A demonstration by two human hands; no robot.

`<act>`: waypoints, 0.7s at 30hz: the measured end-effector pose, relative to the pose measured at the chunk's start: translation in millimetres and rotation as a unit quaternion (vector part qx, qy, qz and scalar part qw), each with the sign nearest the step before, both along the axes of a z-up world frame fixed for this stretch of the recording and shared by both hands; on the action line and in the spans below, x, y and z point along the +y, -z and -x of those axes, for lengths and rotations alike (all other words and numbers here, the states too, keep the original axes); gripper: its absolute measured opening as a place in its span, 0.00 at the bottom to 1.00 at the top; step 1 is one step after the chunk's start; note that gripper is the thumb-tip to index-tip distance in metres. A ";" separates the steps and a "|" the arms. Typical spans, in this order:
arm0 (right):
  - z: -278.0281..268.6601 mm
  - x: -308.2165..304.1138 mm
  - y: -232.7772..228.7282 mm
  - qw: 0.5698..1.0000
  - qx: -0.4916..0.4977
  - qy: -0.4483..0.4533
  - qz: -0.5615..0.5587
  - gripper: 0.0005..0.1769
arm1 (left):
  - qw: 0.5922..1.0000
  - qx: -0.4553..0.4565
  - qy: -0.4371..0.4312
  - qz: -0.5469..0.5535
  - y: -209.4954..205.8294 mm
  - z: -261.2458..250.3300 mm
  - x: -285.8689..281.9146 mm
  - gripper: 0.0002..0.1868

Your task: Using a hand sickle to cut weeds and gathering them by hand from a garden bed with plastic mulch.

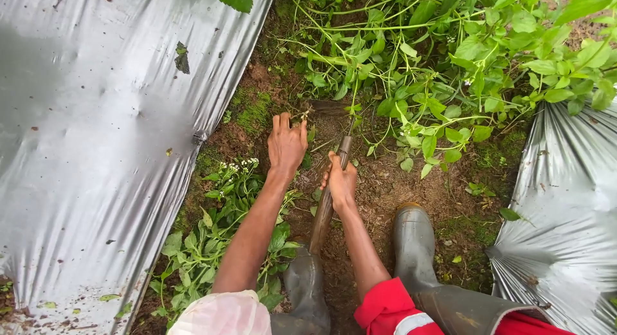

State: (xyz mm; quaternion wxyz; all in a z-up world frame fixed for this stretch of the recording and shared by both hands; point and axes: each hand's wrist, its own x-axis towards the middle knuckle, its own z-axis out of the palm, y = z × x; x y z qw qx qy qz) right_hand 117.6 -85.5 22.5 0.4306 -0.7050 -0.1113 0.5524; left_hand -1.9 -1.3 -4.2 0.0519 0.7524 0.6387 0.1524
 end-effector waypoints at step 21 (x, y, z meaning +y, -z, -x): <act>-15.4 -7.5 -1.5 0.999 -0.027 -0.010 0.014 0.16 | 0.997 -0.025 0.052 0.056 13.3 5.2 -9.2 0.13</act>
